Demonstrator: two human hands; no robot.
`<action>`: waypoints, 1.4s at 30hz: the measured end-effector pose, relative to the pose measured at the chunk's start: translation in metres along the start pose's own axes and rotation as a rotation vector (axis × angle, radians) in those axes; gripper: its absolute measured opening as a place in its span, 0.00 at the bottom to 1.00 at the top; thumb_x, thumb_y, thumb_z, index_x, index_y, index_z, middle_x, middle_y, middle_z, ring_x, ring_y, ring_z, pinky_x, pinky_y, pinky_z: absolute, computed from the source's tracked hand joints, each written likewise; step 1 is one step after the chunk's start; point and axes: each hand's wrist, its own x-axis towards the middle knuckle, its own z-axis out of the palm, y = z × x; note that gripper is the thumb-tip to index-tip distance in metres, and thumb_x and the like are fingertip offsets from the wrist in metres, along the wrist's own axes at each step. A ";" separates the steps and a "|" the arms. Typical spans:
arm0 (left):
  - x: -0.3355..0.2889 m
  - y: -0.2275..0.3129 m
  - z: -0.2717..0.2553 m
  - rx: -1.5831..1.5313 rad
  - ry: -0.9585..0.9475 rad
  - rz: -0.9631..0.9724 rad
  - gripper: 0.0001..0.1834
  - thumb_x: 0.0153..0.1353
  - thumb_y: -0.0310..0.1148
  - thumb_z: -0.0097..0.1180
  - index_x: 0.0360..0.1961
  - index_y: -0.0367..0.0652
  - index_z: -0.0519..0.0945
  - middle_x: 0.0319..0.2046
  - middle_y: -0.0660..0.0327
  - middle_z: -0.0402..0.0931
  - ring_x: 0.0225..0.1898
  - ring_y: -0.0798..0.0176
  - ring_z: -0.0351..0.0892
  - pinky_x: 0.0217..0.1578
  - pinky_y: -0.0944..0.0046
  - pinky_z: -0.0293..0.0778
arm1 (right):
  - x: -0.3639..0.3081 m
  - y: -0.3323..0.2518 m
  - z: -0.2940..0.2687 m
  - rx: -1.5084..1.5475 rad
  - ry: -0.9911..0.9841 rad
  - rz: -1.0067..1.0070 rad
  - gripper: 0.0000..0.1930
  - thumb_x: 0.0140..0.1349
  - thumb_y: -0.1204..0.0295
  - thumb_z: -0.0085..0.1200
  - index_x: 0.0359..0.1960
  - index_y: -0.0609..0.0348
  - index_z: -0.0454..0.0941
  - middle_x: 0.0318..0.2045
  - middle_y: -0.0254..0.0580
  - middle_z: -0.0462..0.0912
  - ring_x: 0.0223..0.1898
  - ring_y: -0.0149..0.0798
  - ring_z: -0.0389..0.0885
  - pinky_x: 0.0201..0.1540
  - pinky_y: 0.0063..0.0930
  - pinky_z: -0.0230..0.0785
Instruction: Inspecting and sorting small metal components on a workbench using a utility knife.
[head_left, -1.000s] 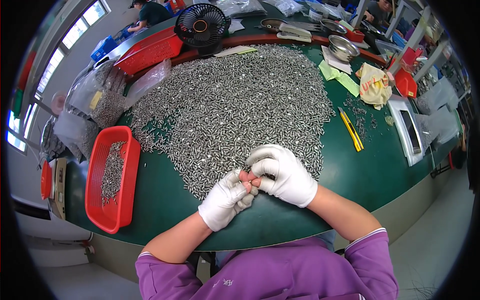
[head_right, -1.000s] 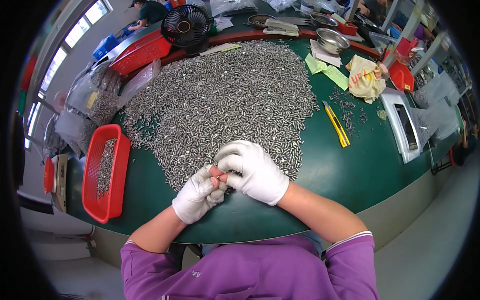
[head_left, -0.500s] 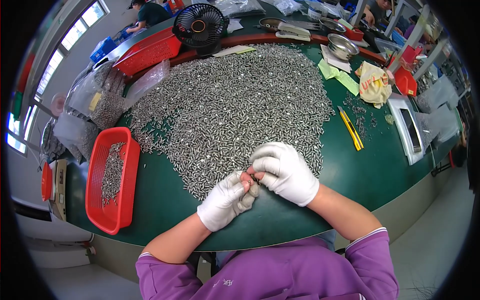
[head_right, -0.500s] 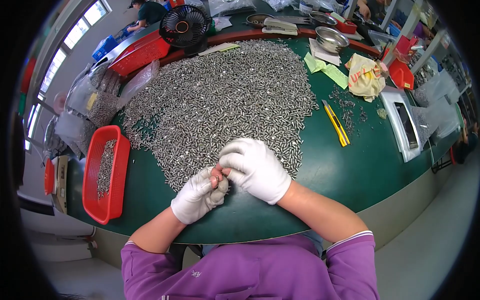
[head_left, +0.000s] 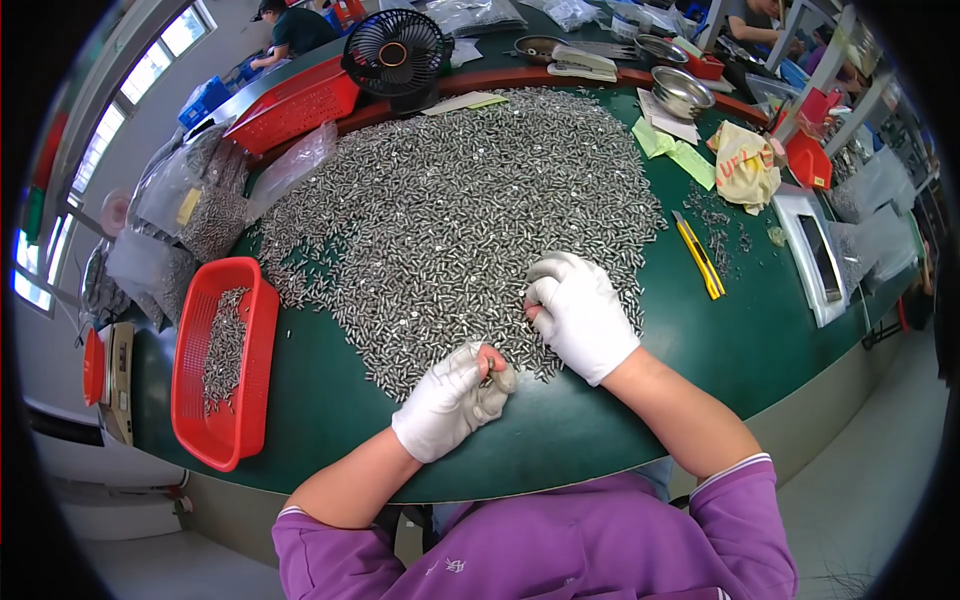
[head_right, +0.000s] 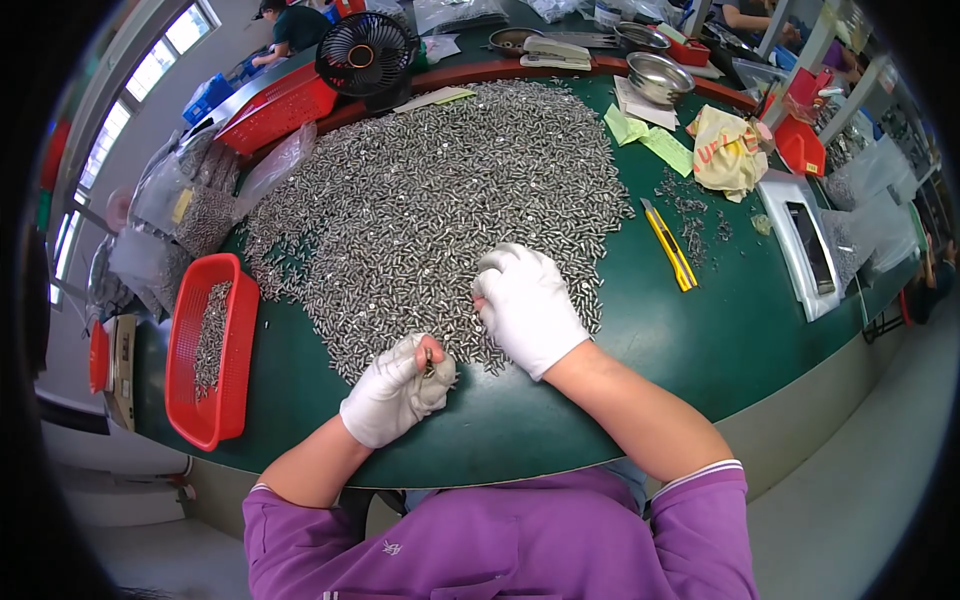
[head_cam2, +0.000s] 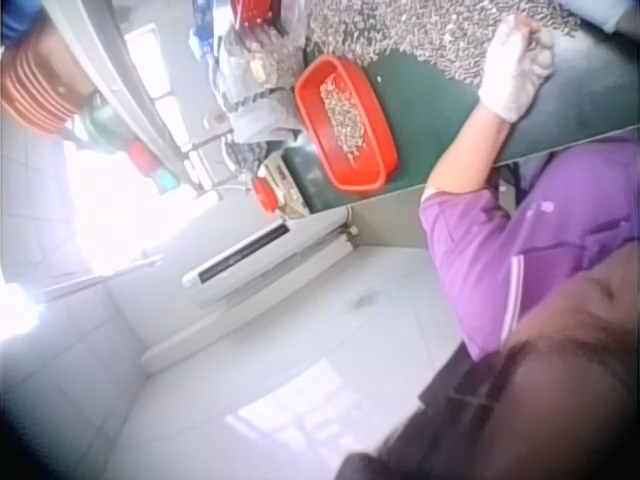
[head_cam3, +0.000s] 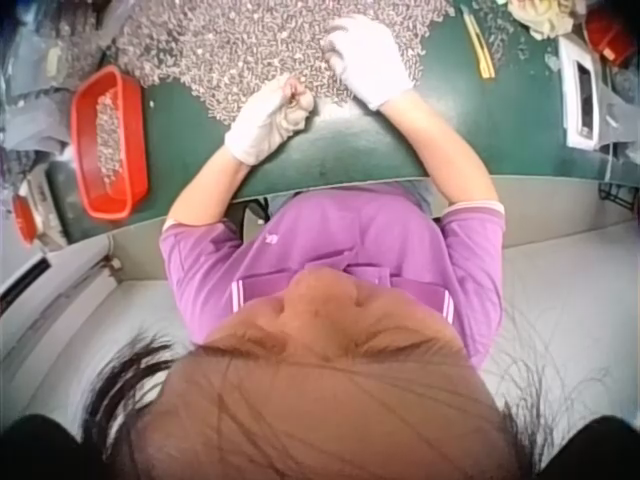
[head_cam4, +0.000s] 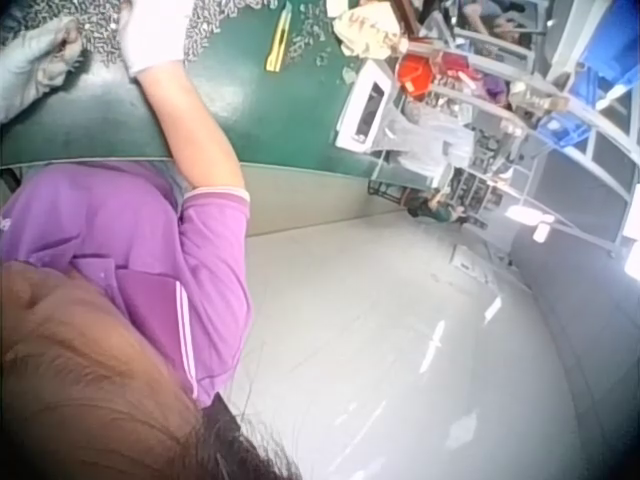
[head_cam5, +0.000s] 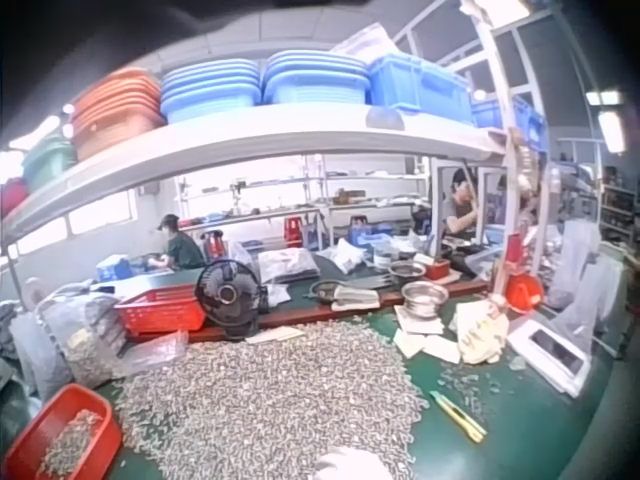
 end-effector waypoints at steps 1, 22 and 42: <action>0.000 0.000 0.000 -0.001 -0.008 0.009 0.10 0.65 0.42 0.54 0.39 0.50 0.73 0.35 0.66 0.75 0.27 0.73 0.65 0.29 0.74 0.62 | 0.001 0.000 -0.001 -0.001 0.000 -0.001 0.05 0.48 0.71 0.58 0.27 0.56 0.77 0.38 0.39 0.79 0.47 0.44 0.75 0.50 0.40 0.68; -0.002 -0.001 0.004 0.028 0.112 -0.044 0.10 0.64 0.41 0.56 0.41 0.49 0.75 0.30 0.68 0.73 0.24 0.74 0.64 0.26 0.74 0.61 | 0.000 -0.011 -0.016 0.169 0.057 -0.063 0.10 0.48 0.70 0.61 0.34 0.52 0.78 0.39 0.36 0.78 0.46 0.42 0.76 0.48 0.37 0.68; -0.001 0.001 0.003 -0.006 0.006 0.040 0.13 0.65 0.43 0.53 0.44 0.47 0.74 0.35 0.64 0.75 0.26 0.74 0.61 0.27 0.74 0.59 | 0.004 0.013 -0.048 -0.138 -0.086 0.313 0.04 0.53 0.67 0.57 0.27 0.50 0.82 0.30 0.39 0.79 0.36 0.44 0.79 0.41 0.39 0.72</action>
